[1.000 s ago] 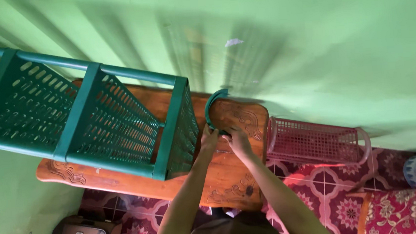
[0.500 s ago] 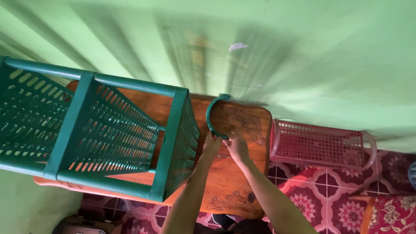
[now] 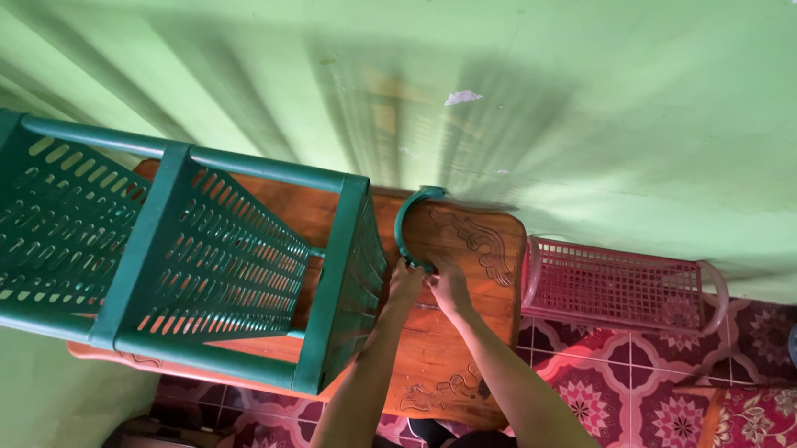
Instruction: The person disassembles a green plastic shelving unit on a wooden table. They remove the curved handles and several shelf panels one by one, placing them on the table. The task ends with the shelving frame partially disassembled and parts laid out.
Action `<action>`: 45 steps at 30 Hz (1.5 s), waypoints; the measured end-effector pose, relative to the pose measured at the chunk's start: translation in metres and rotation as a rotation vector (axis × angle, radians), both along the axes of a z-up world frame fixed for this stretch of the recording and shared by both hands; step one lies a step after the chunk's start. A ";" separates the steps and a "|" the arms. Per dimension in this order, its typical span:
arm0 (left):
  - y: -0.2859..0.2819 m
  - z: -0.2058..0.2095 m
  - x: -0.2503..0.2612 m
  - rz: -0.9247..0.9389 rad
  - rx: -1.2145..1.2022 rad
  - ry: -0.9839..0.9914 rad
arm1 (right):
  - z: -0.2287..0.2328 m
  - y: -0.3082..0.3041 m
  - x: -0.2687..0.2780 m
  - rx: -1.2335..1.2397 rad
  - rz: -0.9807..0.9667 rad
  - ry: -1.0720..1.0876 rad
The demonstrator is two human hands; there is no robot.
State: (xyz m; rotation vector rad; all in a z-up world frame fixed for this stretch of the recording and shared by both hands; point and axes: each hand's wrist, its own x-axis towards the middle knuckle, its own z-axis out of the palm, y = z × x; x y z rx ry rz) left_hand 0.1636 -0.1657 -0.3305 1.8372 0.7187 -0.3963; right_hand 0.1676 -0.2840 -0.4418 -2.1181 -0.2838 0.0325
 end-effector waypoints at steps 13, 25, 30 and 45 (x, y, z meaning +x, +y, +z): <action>0.005 -0.043 -0.062 -0.110 0.118 -0.488 | 0.041 -0.030 -0.036 0.208 -0.181 -0.043; 0.016 0.121 -0.155 -0.251 0.037 -0.673 | 0.136 -0.013 -0.097 0.437 -0.120 -0.003; 0.045 0.219 -0.198 -0.306 0.106 -0.858 | 0.202 0.009 -0.122 0.596 -0.057 0.004; 0.169 0.314 -0.201 -0.549 0.858 -1.294 | 0.392 0.088 -0.143 -0.201 0.344 -0.737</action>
